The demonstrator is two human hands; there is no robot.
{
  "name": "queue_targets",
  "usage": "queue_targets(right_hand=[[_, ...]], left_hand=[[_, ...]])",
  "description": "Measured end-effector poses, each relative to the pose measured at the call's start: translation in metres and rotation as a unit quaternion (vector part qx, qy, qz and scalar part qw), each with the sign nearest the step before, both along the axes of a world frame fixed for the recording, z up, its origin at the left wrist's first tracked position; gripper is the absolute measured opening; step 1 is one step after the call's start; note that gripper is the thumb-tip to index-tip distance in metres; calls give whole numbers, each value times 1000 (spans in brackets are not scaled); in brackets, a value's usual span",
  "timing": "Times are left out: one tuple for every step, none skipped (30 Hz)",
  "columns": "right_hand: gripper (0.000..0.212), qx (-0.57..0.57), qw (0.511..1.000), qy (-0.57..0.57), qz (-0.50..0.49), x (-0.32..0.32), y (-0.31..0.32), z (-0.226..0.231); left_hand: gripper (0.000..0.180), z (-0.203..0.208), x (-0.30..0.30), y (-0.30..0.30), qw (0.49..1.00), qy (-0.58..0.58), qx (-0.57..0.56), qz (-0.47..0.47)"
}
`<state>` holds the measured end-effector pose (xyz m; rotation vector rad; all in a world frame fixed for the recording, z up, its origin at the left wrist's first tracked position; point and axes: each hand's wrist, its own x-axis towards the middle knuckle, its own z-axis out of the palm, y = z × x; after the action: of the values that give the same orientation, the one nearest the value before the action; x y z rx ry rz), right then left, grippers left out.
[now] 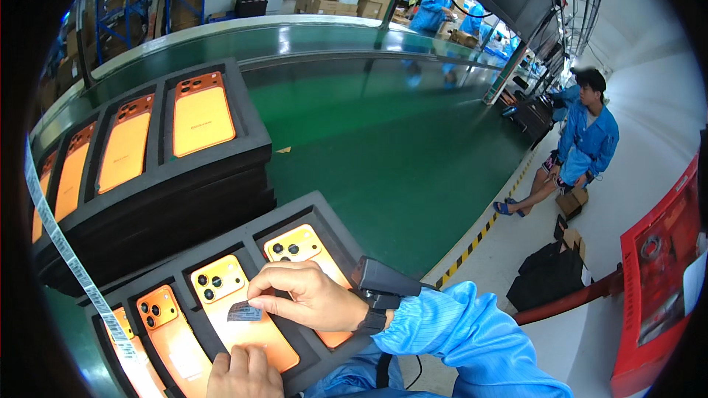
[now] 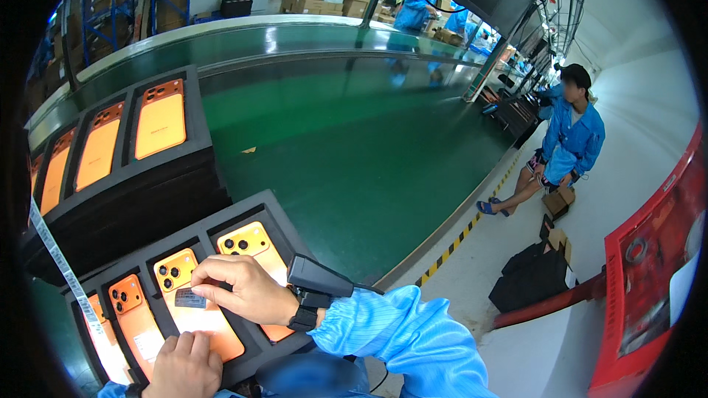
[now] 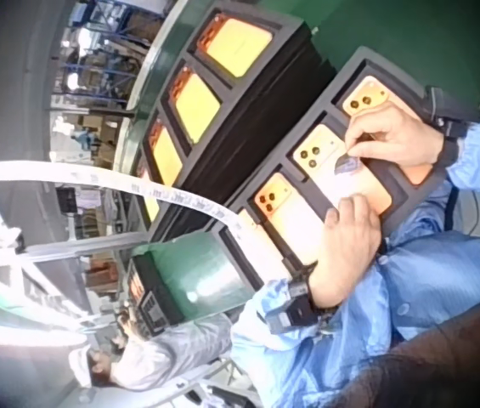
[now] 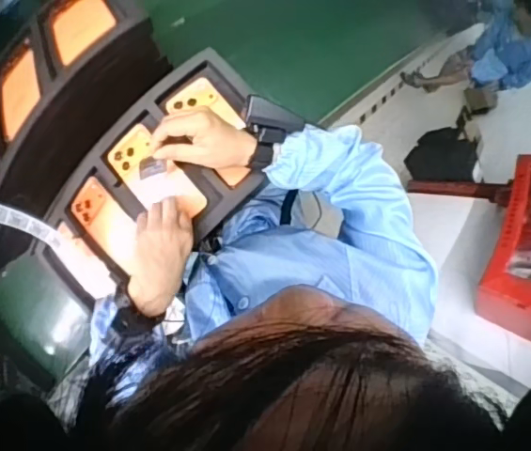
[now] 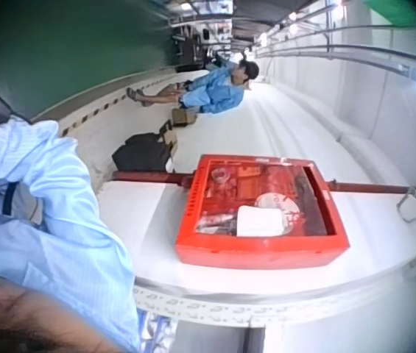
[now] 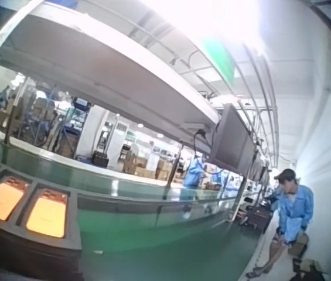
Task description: The person is applying regulatory labels and protective films to the back of mobile phones on a factory assembly line.
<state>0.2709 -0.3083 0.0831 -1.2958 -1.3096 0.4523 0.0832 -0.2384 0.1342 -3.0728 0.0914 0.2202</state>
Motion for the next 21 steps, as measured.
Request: queue_targets(right_hand=[[10, -4, 1000, 2, 1, 0, 0, -1], [10, -9, 1000, 14, 9, -1, 0, 0], [10, -15, 999, 26, 16, -2, 1, 0], [10, -17, 999, 27, 17, -1, 0, -1], [10, -42, 998, 35, 32, 0, -1, -1], [10, -67, 996, 43, 46, 1, -1, -1], [10, -69, 996, 43, 46, 1, 0, -1], [10, -77, 995, 52, 47, 1, 0, -2], [10, -84, 994, 60, 48, 1, 0, -2], [10, -85, 993, 59, 48, 2, 0, -1], [10, -88, 993, 65, 43, 2, 0, -1], [10, -92, 993, 70, 39, 2, 0, 0], [10, -92, 993, 70, 40, 1, 1, -1], [9, -70, 995, 68, 25, 0, 2, -2], [9, -48, 997, 66, 10, -1, 2, -3], [9, -48, 997, 65, 10, -1, 3, -4], [10, -40, 997, 71, 6, -1, 3, -6], [10, -31, 997, 76, 1, 0, 3, -7], [10, -30, 997, 76, 2, -1, 3, -9], [10, -33, 995, 89, 5, -1, 4, -10], [10, -36, 994, 103, 8, -1, 4, -10]], left_hand=[[21, -1, -2, -4, 1000, 7, 27, 8], [18, -2, -4, -5, 998, 12, 54, 16], [17, -1, -5, -4, 998, 22, 54, 3], [17, 0, -5, -3, 998, 23, 51, 4], [18, 2, -5, -3, 998, 28, 59, -8], [18, 3, -6, -2, 997, 32, 66, -20], [18, 3, -6, -2, 997, 32, 64, -19], [18, 3, -6, -2, 997, 32, 63, -25], [19, 3, -6, -1, 997, 33, 63, -30], [19, 2, -6, 1, 997, 32, 62, -30], [19, 2, -7, 2, 998, 26, 54, -33], [20, 1, -7, 3, 998, 20, 46, -35], [20, 0, -7, 2, 998, 20, 46, -34], [21, -2, -6, 0, 998, 15, 58, -33], [22, -3, -6, -2, 997, 11, 70, -31], [22, -3, -7, -5, 997, 10, 70, -31], [23, -2, -6, -8, 995, 12, 93, -27], [24, -2, -7, -10, 993, 13, 116, -23], [24, -2, -8, -11, 993, 13, 117, -23], [24, -3, -9, -12, 992, -1, 127, -29], [25, -3, -9, -13, 990, -15, 137, -35]])
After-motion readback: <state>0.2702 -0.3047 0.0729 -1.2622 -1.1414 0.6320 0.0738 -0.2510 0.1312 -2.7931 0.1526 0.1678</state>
